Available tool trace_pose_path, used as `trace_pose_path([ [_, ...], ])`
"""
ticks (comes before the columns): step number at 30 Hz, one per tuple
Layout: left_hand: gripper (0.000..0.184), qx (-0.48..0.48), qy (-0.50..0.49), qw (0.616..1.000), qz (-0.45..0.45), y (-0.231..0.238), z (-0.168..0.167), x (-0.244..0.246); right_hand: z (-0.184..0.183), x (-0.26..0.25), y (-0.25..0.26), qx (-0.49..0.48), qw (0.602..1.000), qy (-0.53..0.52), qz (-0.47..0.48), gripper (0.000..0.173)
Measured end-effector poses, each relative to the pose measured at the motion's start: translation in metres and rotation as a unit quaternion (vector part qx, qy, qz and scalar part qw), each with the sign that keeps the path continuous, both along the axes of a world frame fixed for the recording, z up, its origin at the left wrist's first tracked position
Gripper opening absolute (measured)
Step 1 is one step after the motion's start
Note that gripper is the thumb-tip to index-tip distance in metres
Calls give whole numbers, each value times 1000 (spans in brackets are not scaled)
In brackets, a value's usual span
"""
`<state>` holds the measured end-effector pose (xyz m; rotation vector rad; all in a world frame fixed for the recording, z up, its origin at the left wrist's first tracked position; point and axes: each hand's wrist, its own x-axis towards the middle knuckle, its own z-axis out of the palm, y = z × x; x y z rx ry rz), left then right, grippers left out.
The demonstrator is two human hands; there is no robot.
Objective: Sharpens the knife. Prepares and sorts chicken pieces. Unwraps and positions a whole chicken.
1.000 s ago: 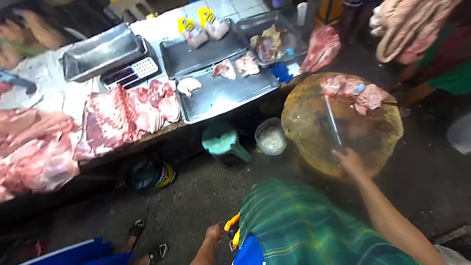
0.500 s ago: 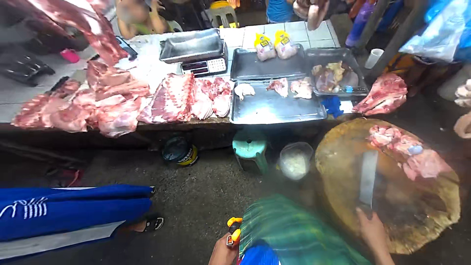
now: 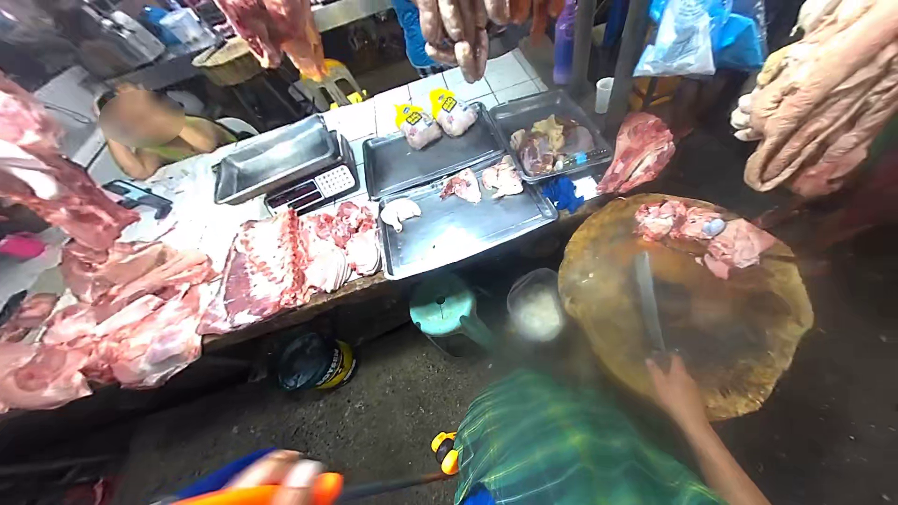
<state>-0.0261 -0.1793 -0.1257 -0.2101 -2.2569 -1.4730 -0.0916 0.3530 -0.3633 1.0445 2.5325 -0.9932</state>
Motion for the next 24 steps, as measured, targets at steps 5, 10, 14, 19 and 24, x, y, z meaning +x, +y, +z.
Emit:
trace_pose_path([
  [5,20,57,170,981,-80,41,93,-71,2,-14,10,-85,996,-18,-11,51],
  [10,7,33,132,985,-107,194,42,-128,10,-17,21,-118,993,-26,16,63],
  [14,27,92,-166,970,-153,271,-41,-176,18,-8,23,-131,990,-27,35,64],
  [19,58,331,-271,849,-309,278,-127,-178,22,54,6,-134,990,-36,27,58],
  [24,67,351,-387,750,-407,242,-148,-156,25,117,-7,-112,991,-68,12,56],
])
